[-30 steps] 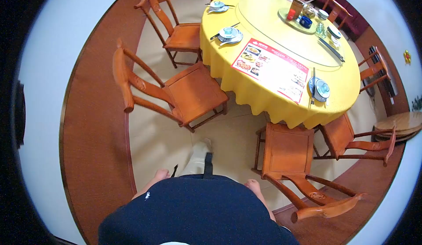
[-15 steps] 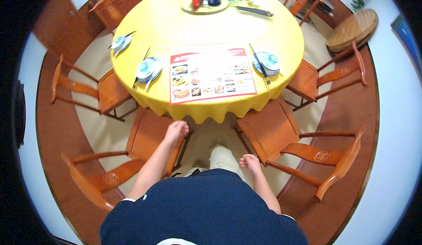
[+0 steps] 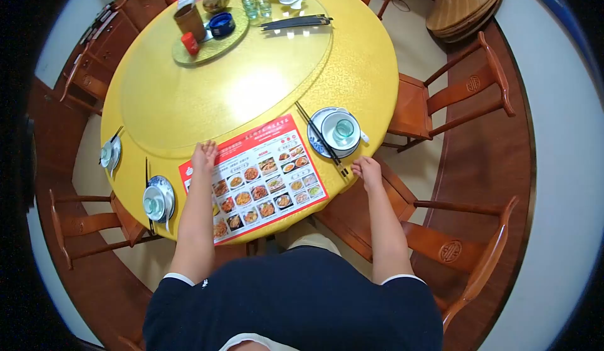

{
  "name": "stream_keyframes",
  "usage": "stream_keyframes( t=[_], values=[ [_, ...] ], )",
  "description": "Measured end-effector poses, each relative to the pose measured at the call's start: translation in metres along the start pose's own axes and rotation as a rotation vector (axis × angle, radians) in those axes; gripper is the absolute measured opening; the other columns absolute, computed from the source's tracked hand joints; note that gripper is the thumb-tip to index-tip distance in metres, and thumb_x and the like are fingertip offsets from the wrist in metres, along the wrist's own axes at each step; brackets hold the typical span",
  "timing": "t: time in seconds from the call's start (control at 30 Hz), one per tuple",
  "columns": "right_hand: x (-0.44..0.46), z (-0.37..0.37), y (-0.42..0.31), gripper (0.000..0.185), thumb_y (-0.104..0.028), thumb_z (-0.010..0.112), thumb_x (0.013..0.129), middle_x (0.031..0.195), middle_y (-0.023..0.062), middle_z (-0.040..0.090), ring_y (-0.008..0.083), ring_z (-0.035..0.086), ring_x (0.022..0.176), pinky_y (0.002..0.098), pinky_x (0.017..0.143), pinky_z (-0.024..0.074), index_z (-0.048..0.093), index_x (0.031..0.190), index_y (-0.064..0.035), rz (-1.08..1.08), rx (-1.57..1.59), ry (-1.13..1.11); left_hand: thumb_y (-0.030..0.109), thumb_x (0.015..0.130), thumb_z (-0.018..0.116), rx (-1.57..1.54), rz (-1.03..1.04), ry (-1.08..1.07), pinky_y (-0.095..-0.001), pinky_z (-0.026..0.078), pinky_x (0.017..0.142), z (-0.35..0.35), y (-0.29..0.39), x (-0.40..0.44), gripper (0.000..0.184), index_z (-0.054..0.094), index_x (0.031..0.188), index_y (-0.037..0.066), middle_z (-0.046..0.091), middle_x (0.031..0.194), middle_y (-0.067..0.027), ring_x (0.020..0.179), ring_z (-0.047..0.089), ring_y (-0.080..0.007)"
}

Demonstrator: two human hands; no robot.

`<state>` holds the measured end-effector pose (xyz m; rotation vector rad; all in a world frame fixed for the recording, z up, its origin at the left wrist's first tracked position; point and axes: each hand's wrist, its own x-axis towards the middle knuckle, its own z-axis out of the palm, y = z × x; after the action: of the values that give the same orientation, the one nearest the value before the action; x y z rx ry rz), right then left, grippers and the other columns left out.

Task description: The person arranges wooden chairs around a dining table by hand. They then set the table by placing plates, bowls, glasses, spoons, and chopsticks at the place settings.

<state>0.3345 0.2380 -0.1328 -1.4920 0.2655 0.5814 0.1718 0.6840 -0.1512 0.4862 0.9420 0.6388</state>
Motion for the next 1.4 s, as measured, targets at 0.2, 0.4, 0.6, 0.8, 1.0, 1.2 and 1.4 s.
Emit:
stream_keyframes(
  t=[0.2,0.4,0.6,0.8,1.0,1.2,1.4],
  values=[
    [0.025,0.021,-0.018,0.018,-0.01,0.047,0.079,0.082,0.0097,0.055,0.0166,0.056,0.067,0.0253,0.057,0.0478,0.049,0.093,0.0011,0.088,0.129,-0.102,0.017,0.086,0.036,0.008,0.144,-0.026,-0.0397,0.043,0.08,0.0,0.012,0.025,0.028,0.035,0.103,-0.006,0.048,0.1,-0.0195,0.091,0.051,-0.0304],
    [0.032,0.029,-0.013,0.017,-0.007,0.047,0.078,0.079,0.0113,0.056,0.0176,0.058,0.064,0.0227,0.051,0.0475,0.049,0.09,0.0056,0.086,0.155,-0.063,0.014,0.085,0.036,-0.008,0.167,0.022,-0.0392,0.046,0.075,0.002,0.023,0.017,0.023,0.039,0.094,-0.007,0.05,0.092,-0.02,0.086,0.053,-0.0293],
    [0.047,0.024,-0.004,0.015,-0.003,0.048,0.075,0.077,0.0143,0.057,0.0208,0.058,0.059,0.0248,0.047,0.0483,0.05,0.087,0.0072,0.075,0.052,-0.019,0.013,0.085,0.037,0.04,0.138,0.031,-0.0381,0.046,0.075,-0.013,0.042,0.021,0.023,0.038,0.094,-0.008,0.05,0.093,-0.0213,0.086,0.053,-0.0302],
    [0.038,0.034,-0.016,0.016,0.0,0.046,0.074,0.077,0.0136,0.057,0.0202,0.059,0.06,0.0242,0.047,0.0487,0.05,0.088,0.0076,0.093,0.035,0.101,0.014,0.085,0.038,0.087,0.154,0.088,-0.0372,0.046,0.075,-0.036,0.068,0.041,0.024,0.039,0.098,-0.006,0.051,0.094,-0.0199,0.085,0.053,-0.0292],
    [0.04,0.031,-0.011,0.017,0.002,0.044,0.074,0.077,0.0126,0.057,0.0189,0.059,0.06,0.023,0.044,0.0475,0.051,0.088,0.0063,0.084,0.048,0.056,0.017,0.085,0.039,0.153,0.173,0.146,-0.0331,0.047,0.071,-0.065,0.102,0.069,0.026,0.04,0.098,-0.006,0.052,0.092,-0.0159,0.084,0.054,-0.0264],
    [0.037,0.017,-0.008,0.017,0.001,0.044,0.073,0.074,0.009,0.058,0.0135,0.057,0.057,0.0178,0.038,0.0398,0.054,0.086,0.004,0.114,-0.038,0.04,0.019,0.084,0.04,0.075,0.202,0.289,-0.032,0.047,0.072,-0.084,0.132,0.092,0.025,0.041,0.095,-0.004,0.051,0.09,-0.0144,0.084,0.053,-0.0249],
    [0.023,0.012,-0.012,0.019,0.003,0.044,0.071,0.074,0.0075,0.057,0.0143,0.058,0.062,0.0203,0.042,0.0429,0.055,0.087,0.0019,0.126,-0.075,0.089,0.017,0.083,0.043,0.149,0.146,0.126,-0.0335,0.047,0.07,-0.057,0.09,0.053,0.02,0.043,0.09,-0.002,0.051,0.087,-0.0133,0.079,0.053,-0.0234]
  ],
)
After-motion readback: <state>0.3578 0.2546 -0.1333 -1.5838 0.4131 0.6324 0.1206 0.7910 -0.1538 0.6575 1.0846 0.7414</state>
